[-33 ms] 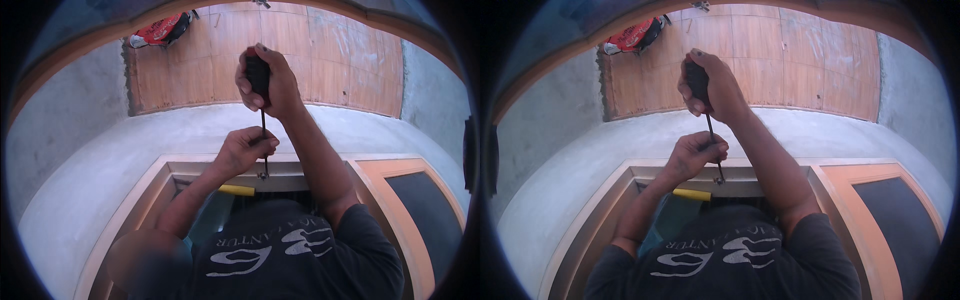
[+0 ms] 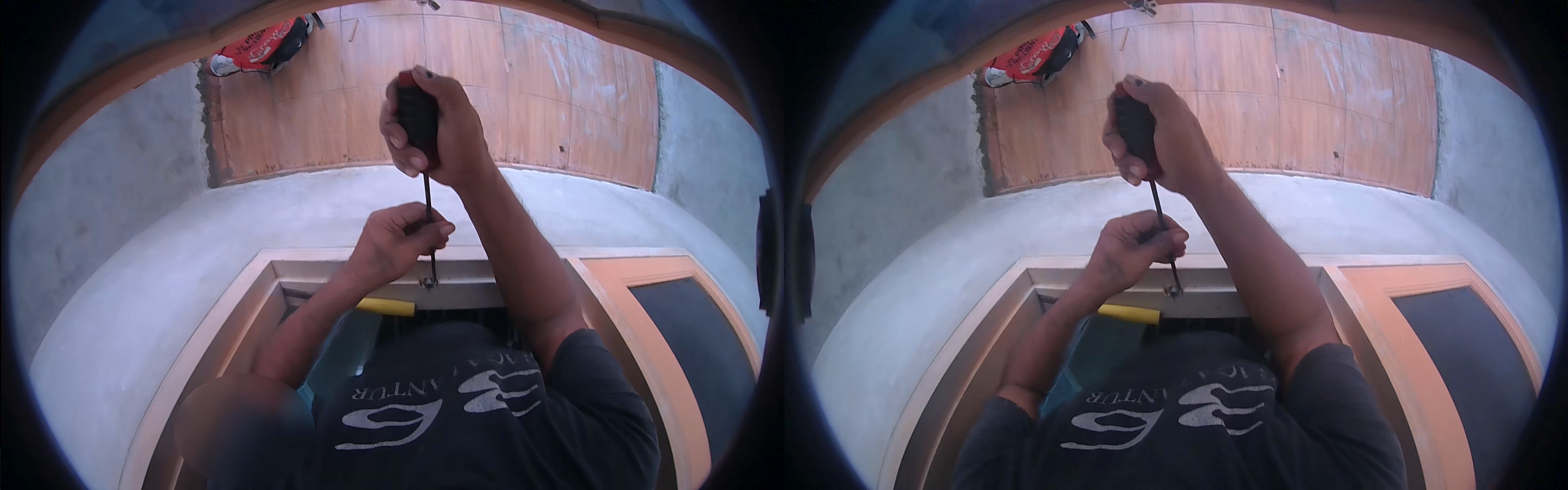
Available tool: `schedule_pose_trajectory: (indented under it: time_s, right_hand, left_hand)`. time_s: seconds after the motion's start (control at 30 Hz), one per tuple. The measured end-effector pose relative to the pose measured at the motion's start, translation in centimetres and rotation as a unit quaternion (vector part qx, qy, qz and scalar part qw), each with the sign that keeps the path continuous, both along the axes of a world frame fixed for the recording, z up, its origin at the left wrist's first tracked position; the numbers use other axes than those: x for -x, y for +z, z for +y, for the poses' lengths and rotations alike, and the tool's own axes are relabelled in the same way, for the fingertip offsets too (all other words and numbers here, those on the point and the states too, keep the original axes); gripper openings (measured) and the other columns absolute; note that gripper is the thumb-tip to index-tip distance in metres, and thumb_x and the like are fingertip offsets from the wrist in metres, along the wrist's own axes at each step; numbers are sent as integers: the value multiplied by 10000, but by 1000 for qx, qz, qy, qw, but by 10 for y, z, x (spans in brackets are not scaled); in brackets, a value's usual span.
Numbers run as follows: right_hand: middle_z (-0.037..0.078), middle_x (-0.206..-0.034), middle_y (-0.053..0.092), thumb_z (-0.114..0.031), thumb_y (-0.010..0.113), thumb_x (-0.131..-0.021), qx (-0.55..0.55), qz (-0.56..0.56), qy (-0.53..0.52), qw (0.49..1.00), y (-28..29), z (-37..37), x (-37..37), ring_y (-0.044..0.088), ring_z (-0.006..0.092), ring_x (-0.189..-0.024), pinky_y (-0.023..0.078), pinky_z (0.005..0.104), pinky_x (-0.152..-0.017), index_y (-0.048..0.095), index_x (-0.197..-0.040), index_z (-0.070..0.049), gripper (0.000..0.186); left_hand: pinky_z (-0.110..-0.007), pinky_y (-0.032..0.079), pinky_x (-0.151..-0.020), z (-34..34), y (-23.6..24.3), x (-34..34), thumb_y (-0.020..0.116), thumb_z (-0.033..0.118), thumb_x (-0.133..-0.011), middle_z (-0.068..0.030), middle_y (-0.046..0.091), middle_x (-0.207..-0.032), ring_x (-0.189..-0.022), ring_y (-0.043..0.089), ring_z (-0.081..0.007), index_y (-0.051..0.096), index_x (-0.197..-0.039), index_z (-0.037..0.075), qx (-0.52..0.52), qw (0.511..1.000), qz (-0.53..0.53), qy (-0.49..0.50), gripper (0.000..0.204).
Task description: The person installs a wooden door frame in a room with tiled floors. They use a power drill to secure the frame, then switch to a manual screwdriver to tighten screws. The person also uses a hammer to adjust the frame and a yellow tool to apply sealant or adhesive to the joints.
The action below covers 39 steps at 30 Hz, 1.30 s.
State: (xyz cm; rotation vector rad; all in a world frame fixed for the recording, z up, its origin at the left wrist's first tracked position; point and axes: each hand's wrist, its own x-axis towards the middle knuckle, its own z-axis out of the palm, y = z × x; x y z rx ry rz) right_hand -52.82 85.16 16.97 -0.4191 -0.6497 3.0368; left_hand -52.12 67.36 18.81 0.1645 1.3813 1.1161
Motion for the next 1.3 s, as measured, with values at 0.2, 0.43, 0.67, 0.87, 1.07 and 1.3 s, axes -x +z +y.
schedule_pose_trajectory:
  time_s: [0.2,0.43,0.67,0.87,1.07,1.3]
  right_hand:
    - [130,-759,556,-387,408,-1006,85,142,26,986,-5,2,14,551,194,-482,487,314,-426,575,-1022,-4,418]
    - [55,-638,479,-307,580,-977,57,61,29,996,-6,4,9,396,110,-398,315,247,-350,554,-978,-64,245]
    - [44,-619,482,-262,623,-965,-80,-38,-8,996,12,-1,9,406,100,-384,320,263,-344,533,-967,-26,252]
    - [80,-656,557,-259,651,-948,-318,-178,-67,929,19,-14,18,476,123,-407,385,284,-370,552,-927,-11,267]
    - [59,-657,564,-207,628,-961,32,-20,-43,998,0,-4,18,502,131,-432,411,285,-385,556,-918,-55,174]
    - [57,-665,591,-232,659,-952,-207,-58,33,976,-1,-2,21,556,130,-475,411,267,-396,576,-965,-21,227]
  left_hand:
    - [-257,553,-724,-4,6,2,699,140,-977,-24,693,-831,-789,648,-91,707,-969,9,3,1000,14,-25,131]
    - [-263,546,-747,-1,5,3,685,158,-985,-20,696,-859,-816,651,-91,697,-975,33,20,999,-30,-11,126]
    - [-270,550,-766,-6,1,-1,675,167,-996,-24,697,-876,-844,658,-94,687,-989,38,5,1000,-19,-5,130]
    - [-296,573,-815,-8,-3,0,671,170,-1000,-31,704,-908,-885,679,-108,676,-1027,42,27,998,-47,22,131]
    - [-295,578,-818,-5,-5,6,654,179,-1012,-39,713,-919,-891,690,-117,684,-1029,47,9,998,-40,-39,136]
    - [-311,583,-833,-10,-8,3,641,205,-1022,-55,720,-924,-898,700,-136,677,-1049,48,0,999,-29,-14,163]
